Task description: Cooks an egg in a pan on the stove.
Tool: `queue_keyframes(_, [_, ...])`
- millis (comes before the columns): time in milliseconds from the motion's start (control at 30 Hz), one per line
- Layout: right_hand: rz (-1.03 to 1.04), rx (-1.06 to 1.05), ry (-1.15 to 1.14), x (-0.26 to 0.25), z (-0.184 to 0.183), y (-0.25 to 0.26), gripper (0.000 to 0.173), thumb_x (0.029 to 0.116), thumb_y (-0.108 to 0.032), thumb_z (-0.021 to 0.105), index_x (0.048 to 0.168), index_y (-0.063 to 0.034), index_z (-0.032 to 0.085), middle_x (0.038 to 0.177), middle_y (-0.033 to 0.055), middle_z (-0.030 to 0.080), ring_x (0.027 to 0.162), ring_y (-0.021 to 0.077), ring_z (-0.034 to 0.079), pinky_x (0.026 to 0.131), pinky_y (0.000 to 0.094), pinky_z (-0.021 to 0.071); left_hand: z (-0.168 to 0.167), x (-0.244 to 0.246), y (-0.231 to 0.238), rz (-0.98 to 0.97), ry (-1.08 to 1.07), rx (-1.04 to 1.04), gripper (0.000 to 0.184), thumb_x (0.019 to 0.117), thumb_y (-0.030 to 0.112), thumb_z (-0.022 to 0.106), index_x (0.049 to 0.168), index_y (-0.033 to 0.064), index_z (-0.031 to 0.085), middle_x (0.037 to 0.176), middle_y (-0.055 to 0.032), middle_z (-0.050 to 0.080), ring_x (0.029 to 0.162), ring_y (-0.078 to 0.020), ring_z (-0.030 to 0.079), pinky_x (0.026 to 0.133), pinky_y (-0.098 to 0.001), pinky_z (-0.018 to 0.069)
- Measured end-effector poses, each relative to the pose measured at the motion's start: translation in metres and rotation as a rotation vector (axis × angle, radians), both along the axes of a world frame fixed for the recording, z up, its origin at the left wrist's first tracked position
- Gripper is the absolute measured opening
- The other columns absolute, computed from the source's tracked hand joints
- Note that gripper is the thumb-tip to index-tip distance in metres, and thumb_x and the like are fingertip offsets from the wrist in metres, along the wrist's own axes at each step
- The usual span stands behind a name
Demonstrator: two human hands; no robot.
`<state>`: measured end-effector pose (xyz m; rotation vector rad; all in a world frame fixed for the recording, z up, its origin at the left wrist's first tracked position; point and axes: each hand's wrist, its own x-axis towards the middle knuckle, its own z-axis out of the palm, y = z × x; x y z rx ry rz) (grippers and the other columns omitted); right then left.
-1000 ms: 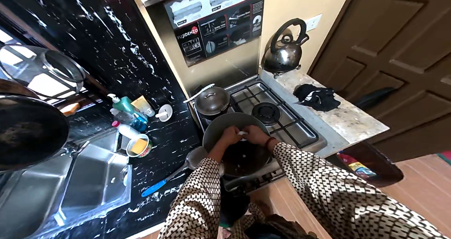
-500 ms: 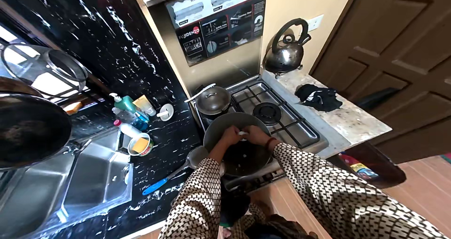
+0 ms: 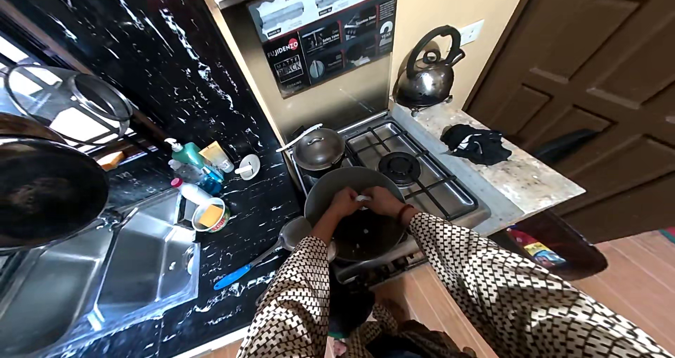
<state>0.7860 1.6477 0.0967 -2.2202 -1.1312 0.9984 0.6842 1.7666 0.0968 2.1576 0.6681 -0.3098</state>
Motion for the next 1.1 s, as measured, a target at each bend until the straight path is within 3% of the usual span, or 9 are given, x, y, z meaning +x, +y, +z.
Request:
queue_keyframes(467, [0.018, 0.009, -0.016, -0.003, -0.002, -0.002, 0.036, 0.1039, -0.018, 0.058, 0.128, 0.0081, 0.062, 0.128, 0.0306, 0.062, 0.123, 0.0423, 0.058, 0.108, 0.0554, 0.0411, -0.002, -0.004, 0.0, 0.016, -0.001, -0.027, 0.045, 0.0992, 0.015, 0.067, 0.136, -0.0075, 0.054, 0.132, -0.0269, 0.06, 0.123, -0.0336, 0.06, 0.107, -0.0452, 0.0467])
queue_keyframes(933, [0.08, -0.011, -0.121, -0.005, -0.014, -0.003, 0.046, 0.0989, -0.009, 0.061, 0.142, 0.0044, 0.053, 0.142, 0.0307, 0.052, 0.133, 0.0437, 0.051, 0.112, 0.0552, 0.0393, -0.007, -0.001, 0.004, -0.019, 0.028, 0.029, 0.042, 0.0996, 0.01, 0.063, 0.137, -0.0054, 0.054, 0.132, -0.026, 0.06, 0.125, -0.0347, 0.059, 0.108, -0.047, 0.0461])
queue_keyframes(1100, [0.107, -0.04, -0.175, -0.008, -0.006, -0.005, 0.049, 0.0976, -0.006, 0.061, 0.145, 0.0018, 0.051, 0.146, 0.0297, 0.048, 0.134, 0.0465, 0.049, 0.111, 0.0589, 0.0396, -0.001, -0.002, 0.002, -0.058, 0.011, 0.079, 0.042, 0.0995, 0.009, 0.062, 0.137, -0.0058, 0.053, 0.133, -0.0273, 0.06, 0.125, -0.0373, 0.059, 0.108, -0.0497, 0.0462])
